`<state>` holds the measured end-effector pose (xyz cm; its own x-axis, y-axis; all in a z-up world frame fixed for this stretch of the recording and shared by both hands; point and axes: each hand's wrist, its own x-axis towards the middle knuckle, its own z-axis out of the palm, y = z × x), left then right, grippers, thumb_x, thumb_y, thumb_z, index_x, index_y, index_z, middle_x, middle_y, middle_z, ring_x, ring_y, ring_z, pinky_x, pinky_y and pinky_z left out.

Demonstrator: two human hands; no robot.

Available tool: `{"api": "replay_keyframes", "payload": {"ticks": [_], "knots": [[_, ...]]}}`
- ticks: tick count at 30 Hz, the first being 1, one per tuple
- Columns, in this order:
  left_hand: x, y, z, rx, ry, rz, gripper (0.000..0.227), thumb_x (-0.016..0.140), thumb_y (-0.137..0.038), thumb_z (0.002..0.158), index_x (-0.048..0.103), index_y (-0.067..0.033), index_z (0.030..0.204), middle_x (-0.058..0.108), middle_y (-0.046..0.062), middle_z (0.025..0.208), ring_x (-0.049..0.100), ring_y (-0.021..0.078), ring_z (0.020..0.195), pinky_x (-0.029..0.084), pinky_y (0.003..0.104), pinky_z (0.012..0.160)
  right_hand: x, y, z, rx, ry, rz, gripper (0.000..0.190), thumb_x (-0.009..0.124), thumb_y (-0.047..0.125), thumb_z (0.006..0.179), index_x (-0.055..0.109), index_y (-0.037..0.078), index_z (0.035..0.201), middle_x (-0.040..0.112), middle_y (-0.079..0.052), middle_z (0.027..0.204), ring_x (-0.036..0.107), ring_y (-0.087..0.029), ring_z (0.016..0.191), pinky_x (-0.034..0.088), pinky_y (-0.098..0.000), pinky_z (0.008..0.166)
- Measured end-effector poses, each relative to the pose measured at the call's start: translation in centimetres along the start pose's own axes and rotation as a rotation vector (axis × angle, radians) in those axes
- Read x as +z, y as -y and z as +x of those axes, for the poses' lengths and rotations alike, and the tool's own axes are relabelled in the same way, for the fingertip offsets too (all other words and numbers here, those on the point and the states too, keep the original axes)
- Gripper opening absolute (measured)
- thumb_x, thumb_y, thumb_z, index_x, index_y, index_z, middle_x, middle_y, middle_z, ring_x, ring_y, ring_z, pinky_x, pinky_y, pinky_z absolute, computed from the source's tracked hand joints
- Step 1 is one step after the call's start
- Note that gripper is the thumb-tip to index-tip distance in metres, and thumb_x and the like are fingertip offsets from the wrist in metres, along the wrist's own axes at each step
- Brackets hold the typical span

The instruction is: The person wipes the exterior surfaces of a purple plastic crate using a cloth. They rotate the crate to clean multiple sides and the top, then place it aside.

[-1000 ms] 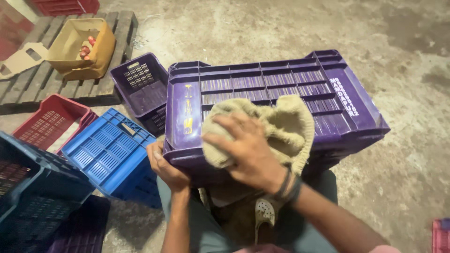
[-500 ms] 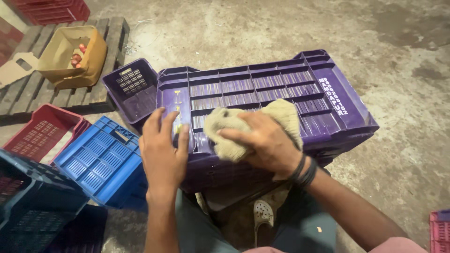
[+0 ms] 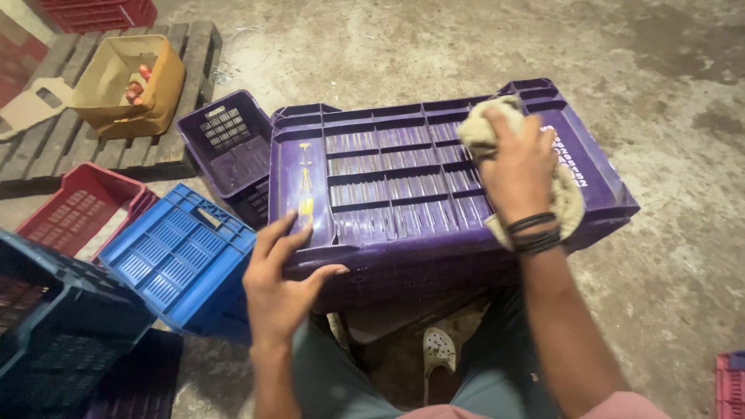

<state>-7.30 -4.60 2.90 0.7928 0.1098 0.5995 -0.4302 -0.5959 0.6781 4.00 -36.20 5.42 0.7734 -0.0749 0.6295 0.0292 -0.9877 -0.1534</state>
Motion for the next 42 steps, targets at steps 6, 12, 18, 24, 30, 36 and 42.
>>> {"api": "replay_keyframes", "payload": {"ticks": [6,12,18,24,30,36,42], "knots": [[1.8,0.4,-2.0,0.041,-0.186,0.156,0.058,0.095,-0.024,0.064,0.069,-0.0011,0.111,0.067,0.015,0.130,0.064,0.0363,0.120,0.051,0.045,0.105,-0.4,10.2,-3.4,-0.282,-0.001,0.239,0.066,0.072,-0.001,0.066,0.064,0.019,0.129,0.060,-0.021,0.119,0.057,-0.041,0.101,0.048,-0.0495,0.083],[1.6,0.0,-2.0,0.016,-0.188,0.189,0.054,0.092,-0.016,0.065,0.071,-0.0024,0.113,0.069,0.012,0.129,0.065,0.0352,0.116,0.052,0.044,0.103,-4.6,12.3,-6.9,-0.546,0.073,0.555,0.058,0.073,-0.002,0.080,0.062,0.018,0.133,0.061,-0.019,0.124,0.062,-0.040,0.111,0.052,-0.0473,0.093],[1.2,0.6,-1.7,0.086,-0.161,0.157,0.055,0.094,-0.022,0.066,0.069,-0.0020,0.110,0.066,0.014,0.130,0.062,0.0370,0.121,0.049,0.047,0.106,-5.0,3.0,-4.8,-0.352,0.108,0.378,0.066,0.073,-0.004,0.067,0.069,0.020,0.127,0.067,-0.015,0.122,0.063,-0.037,0.109,0.053,-0.0434,0.087],[1.7,1.8,-1.9,0.108,-0.177,0.081,0.048,0.088,-0.026,0.076,0.069,-0.0036,0.113,0.062,0.017,0.134,0.059,0.0377,0.127,0.049,0.046,0.108,-5.1,-4.0,-2.5,-0.007,-0.018,0.228,0.052,0.078,0.007,0.083,0.069,0.019,0.133,0.058,-0.015,0.116,0.057,-0.039,0.112,0.048,-0.0494,0.095],[4.3,3.3,-2.3,0.140,-0.380,0.030,0.046,0.055,-0.051,0.105,0.069,-0.0087,0.119,0.059,0.020,0.136,0.059,0.0393,0.130,0.049,0.048,0.113,-0.8,5.4,-4.1,-0.100,-0.064,0.128,0.053,0.078,0.007,0.069,0.072,0.016,0.121,0.059,-0.015,0.114,0.055,-0.038,0.102,0.047,-0.0490,0.087],[4.9,4.1,-2.8,0.171,-0.441,0.025,0.050,0.042,-0.050,0.111,0.070,-0.0086,0.117,0.060,0.019,0.134,0.059,0.0395,0.129,0.047,0.050,0.115,-3.8,13.2,-5.7,-0.619,0.077,0.541,0.038,0.077,0.007,0.081,0.070,0.019,0.117,0.060,-0.011,0.113,0.061,-0.032,0.102,0.052,-0.0428,0.084],[5.3,4.8,-2.7,0.147,-0.430,0.032,0.036,0.050,-0.037,0.109,0.071,-0.0070,0.113,0.062,0.018,0.130,0.063,0.0376,0.123,0.052,0.047,0.108,-3.1,9.3,-2.5,-0.812,0.120,0.571,0.049,0.076,0.007,0.069,0.071,0.018,0.116,0.063,-0.016,0.119,0.064,-0.034,0.105,0.054,-0.0420,0.087]]}}
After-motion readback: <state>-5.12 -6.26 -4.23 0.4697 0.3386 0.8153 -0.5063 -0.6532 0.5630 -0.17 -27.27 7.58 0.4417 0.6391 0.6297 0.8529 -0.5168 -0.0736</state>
